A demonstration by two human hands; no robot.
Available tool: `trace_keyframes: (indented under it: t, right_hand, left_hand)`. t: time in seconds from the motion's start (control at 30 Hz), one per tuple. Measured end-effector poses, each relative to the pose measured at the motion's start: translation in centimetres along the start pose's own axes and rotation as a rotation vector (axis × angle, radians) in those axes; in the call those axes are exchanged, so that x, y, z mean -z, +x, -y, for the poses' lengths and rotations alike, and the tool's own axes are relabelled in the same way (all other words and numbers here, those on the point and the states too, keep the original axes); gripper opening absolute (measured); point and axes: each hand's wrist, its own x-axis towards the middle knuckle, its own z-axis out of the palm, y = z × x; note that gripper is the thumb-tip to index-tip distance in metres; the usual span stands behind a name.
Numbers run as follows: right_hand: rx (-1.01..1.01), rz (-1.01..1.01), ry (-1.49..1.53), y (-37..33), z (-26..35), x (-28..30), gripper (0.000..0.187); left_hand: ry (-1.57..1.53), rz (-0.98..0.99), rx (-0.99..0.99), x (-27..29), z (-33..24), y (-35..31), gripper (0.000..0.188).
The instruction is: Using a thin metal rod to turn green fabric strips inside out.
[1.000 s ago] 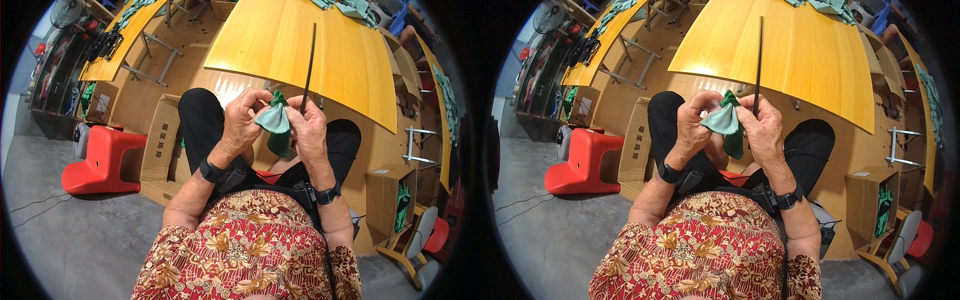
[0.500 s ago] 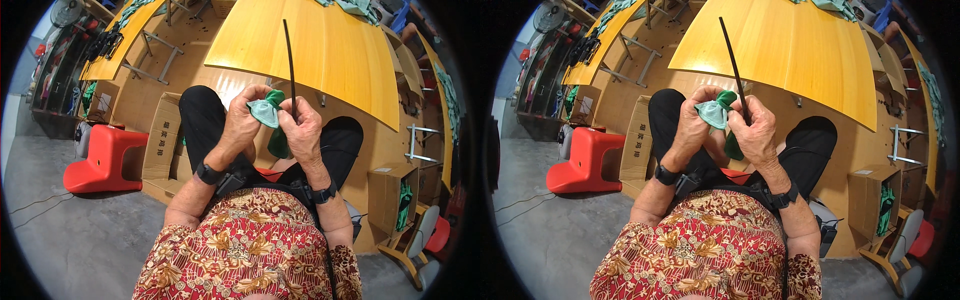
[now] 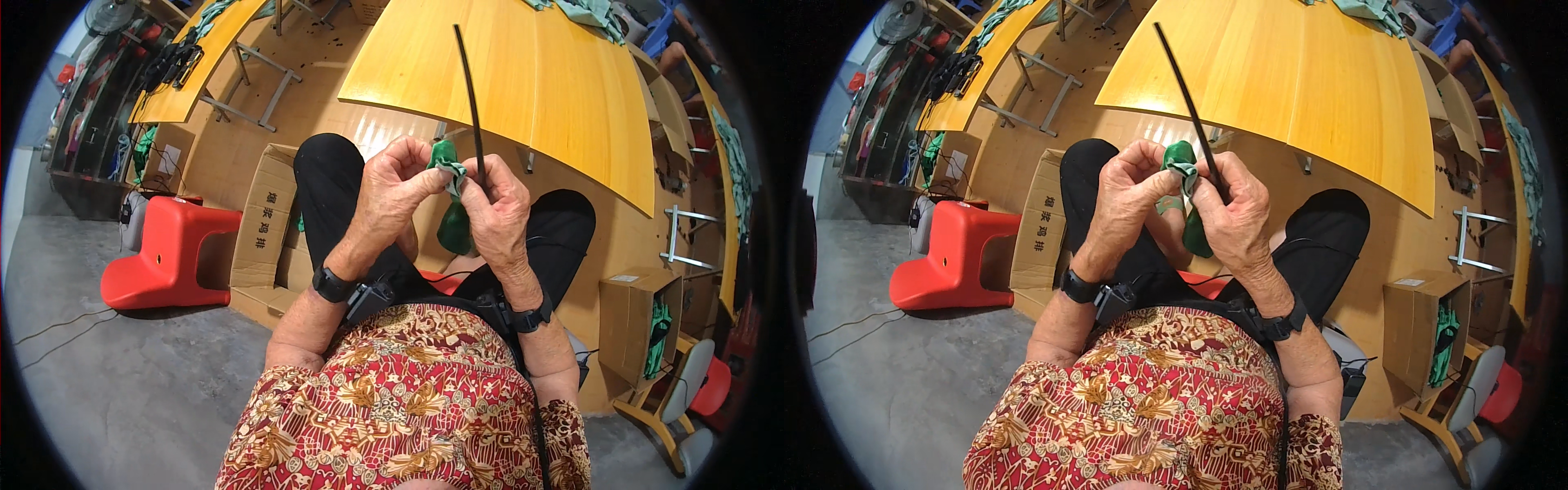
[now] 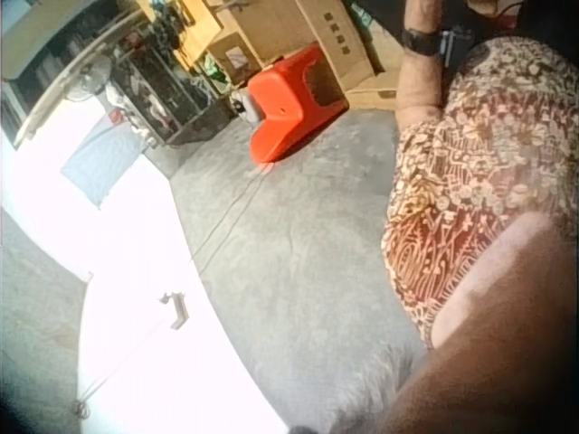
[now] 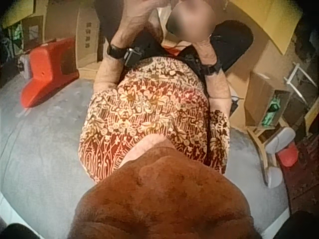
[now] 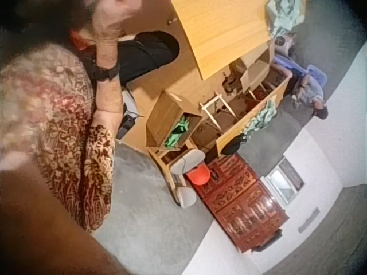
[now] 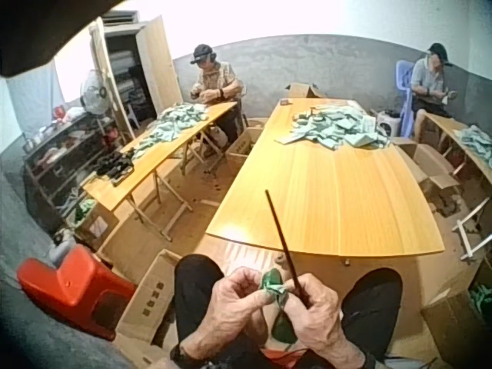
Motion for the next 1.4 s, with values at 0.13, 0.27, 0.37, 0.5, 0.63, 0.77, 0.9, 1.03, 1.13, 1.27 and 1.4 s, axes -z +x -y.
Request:
trace_keyframes:
  t: [0.13,0.27,0.37,0.5,0.63,0.77,0.9,1.03,1.13,1.27,1.4]
  right_hand:
    - [0.043,0.016,-0.092,-0.6,1.0,0.4,0.003]
    - [0.100,0.104,-0.180,-0.8,1.1,0.2,0.007]
    - [0.099,0.136,-0.184,-0.8,1.0,-0.3,0.007]
    - [-0.016,0.089,-0.020,-0.3,-0.4,-0.4,0.006]
    - [-0.031,0.038,0.089,0.0,-0.8,0.0,0.004]
    - [0.006,0.113,-0.014,-0.6,0.6,-0.4,0.005]
    - [-0.019,0.218,-0.099,-0.7,1.0,0.0,0.007]
    - [-0.128,0.178,0.226,-0.1,-0.6,1.0,0.007]
    - [-0.278,0.080,0.420,0.3,0.2,1.7,0.007]
    - [-0.330,0.138,0.447,0.1,0.1,1.6,0.006]
    - [-0.342,0.186,0.364,-0.1,1.0,2.6,0.012]
  left_hand:
    - [0.219,-0.138,-0.104,-0.4,1.1,-0.1,0.011]
    - [0.535,-0.306,-0.217,-0.8,1.6,0.3,0.014]
    - [0.679,-0.437,-0.396,-1.1,2.4,1.1,0.017]
    - [0.392,-0.209,-0.273,-0.7,2.1,1.1,0.034]
    - [0.143,-0.064,-0.149,-0.9,0.0,0.2,0.034]
    - [0.281,-0.254,-0.238,-0.7,1.3,0.6,0.027]
    - [0.588,-0.297,-0.332,-0.5,1.8,0.9,0.035]
    - [-0.142,0.105,0.009,0.2,0.4,1.1,0.057]
    - [-0.442,0.251,0.030,1.4,-0.2,1.0,0.063]
    - [-0.472,0.249,0.168,1.6,2.0,1.2,0.058]
    - [-0.409,0.192,0.039,0.9,3.2,1.2,0.048]
